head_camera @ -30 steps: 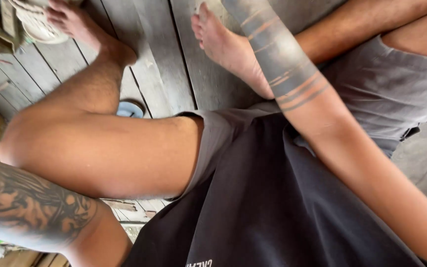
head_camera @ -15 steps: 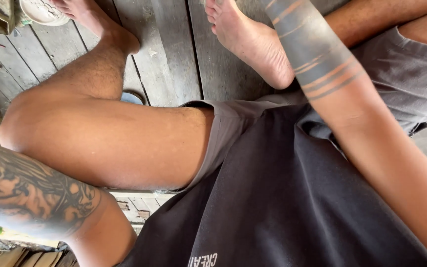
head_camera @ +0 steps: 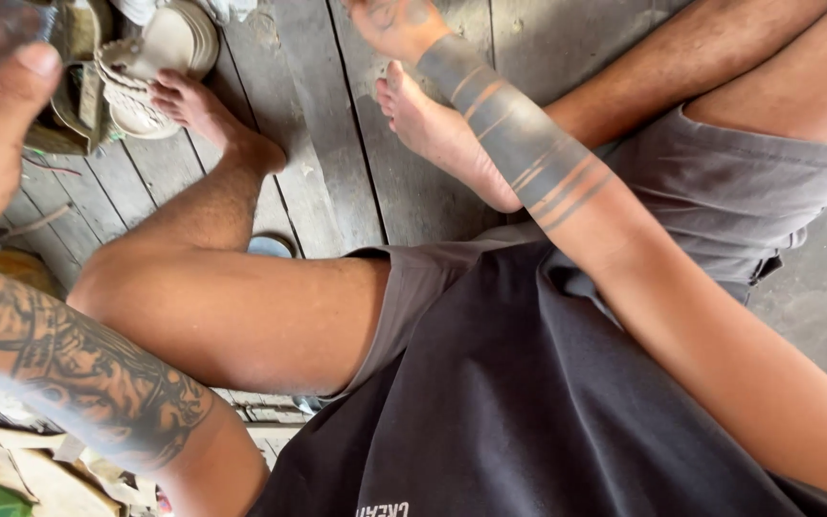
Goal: Cleaning a motorcycle engine casing by scraping off residue with a small tool while sitting on the floor.
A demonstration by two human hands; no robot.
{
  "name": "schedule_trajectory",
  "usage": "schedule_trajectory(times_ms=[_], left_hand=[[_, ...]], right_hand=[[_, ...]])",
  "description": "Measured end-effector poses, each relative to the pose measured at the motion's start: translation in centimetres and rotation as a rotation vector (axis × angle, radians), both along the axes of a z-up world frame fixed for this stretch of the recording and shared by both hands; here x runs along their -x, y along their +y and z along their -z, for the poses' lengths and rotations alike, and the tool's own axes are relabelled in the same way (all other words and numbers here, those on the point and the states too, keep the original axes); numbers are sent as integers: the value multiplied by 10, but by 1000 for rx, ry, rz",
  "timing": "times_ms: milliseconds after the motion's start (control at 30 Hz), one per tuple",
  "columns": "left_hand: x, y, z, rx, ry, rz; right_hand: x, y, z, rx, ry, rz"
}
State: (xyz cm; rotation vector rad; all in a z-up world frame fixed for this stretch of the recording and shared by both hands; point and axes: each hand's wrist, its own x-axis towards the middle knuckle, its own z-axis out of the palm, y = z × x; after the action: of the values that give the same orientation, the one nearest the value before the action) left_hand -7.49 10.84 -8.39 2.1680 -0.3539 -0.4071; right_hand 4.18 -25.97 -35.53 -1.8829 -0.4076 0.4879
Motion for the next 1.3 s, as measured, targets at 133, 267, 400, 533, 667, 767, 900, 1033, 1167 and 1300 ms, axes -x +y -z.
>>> schedule_trajectory(times_ms=[133,267,400,533,667,767,900,1033,1167,1300], left_hand=[[-3,-30,-22,-110,-2,-137],[-13,-99,-65,-412,193,-313],[-15,-111,-56,-558,366,-506],[-19,-110,-38,-603,398,-529],[-22,-121,-33,-672,456,-566],[-28,-123,-24,-651,500,-573],[-37,-131,-4,-562,333,-539],[-62,-190,-21,-623,361,-534],[-81,-199,-14,-603,329,-461],[-100,-220,-11,-499,129,-302]], right_hand=[[-34,43,140,525,-824,360],[4,49,11,-552,326,163],[-2,64,28,-511,91,423],[-4,48,14,-453,22,227],[-4,52,2,-93,-138,567],[-9,51,-12,-233,-65,311],[-13,69,2,-222,-225,471],[-27,61,6,-119,115,426],[-20,89,18,-384,-167,372],[-27,150,86,-277,-114,398]])
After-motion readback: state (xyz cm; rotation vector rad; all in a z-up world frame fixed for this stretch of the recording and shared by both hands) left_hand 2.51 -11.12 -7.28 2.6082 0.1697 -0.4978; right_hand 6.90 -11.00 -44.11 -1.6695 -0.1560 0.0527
